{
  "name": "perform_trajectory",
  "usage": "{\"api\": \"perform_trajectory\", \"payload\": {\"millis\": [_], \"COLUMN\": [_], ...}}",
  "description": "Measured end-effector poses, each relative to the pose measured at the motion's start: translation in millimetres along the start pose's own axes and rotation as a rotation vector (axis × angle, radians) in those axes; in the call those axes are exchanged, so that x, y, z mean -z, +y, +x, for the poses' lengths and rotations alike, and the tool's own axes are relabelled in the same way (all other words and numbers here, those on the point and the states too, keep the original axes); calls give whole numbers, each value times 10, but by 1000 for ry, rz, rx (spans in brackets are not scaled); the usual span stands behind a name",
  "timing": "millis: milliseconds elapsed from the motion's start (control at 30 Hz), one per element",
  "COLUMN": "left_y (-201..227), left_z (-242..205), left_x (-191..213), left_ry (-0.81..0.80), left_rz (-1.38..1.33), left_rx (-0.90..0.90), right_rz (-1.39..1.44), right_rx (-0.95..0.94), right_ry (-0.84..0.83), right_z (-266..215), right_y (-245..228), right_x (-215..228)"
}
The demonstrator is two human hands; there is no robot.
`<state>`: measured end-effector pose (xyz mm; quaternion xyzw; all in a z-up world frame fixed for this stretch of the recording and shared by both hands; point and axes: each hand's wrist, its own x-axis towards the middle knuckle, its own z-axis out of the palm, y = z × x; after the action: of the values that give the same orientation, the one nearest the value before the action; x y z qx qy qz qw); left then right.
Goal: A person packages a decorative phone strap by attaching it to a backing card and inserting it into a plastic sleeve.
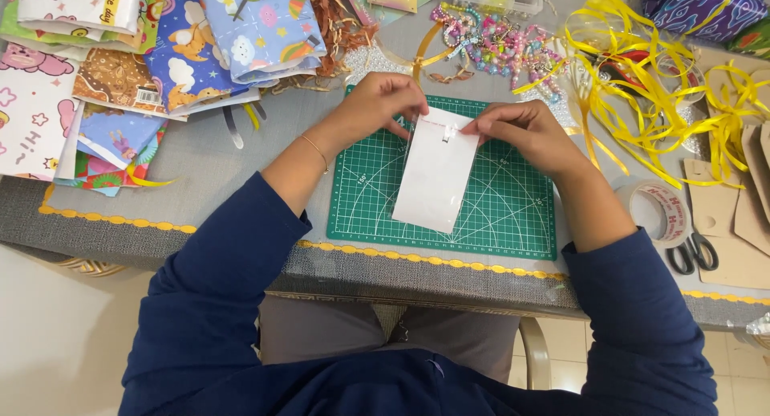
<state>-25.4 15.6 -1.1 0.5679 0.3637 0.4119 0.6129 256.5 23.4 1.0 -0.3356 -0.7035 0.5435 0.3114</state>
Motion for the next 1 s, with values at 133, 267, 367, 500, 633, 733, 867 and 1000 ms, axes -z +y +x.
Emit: {"api": "perform_trajectory", "payload": {"millis": [133, 267, 367, 500, 633, 733, 867, 1000], "left_y": [25, 384, 574, 585, 355, 202, 145, 147], "left_z": [-52, -217, -330, -335, -278, -221, -164, -176], "left_x": [-76, -238, -312, -123, -39, 16, 95, 72], "left_ry": [40, 155, 165, 61, -74, -183, -164, -57], "left_rz": [106, 267, 337, 926, 907, 1150, 1243, 1340], "left_rx": [-201, -472, -614, -847, -632, -314, -208, -267], "right_rz": [-33, -264, -580, -793, -801, -998, -964, -855], "right_rx": [76, 332, 577, 713, 567, 591, 673, 638], "right_ry": [65, 302, 462, 277, 139, -7, -25, -47], "right_z": [-32, -170, -319, -341, -288, -290, -268, -291], "right_y": [-146, -513, -793, -778, -622, -526, -339, -427], "right_x": [-71, -193, -343, -300, -492, -736, -858, -897]}}
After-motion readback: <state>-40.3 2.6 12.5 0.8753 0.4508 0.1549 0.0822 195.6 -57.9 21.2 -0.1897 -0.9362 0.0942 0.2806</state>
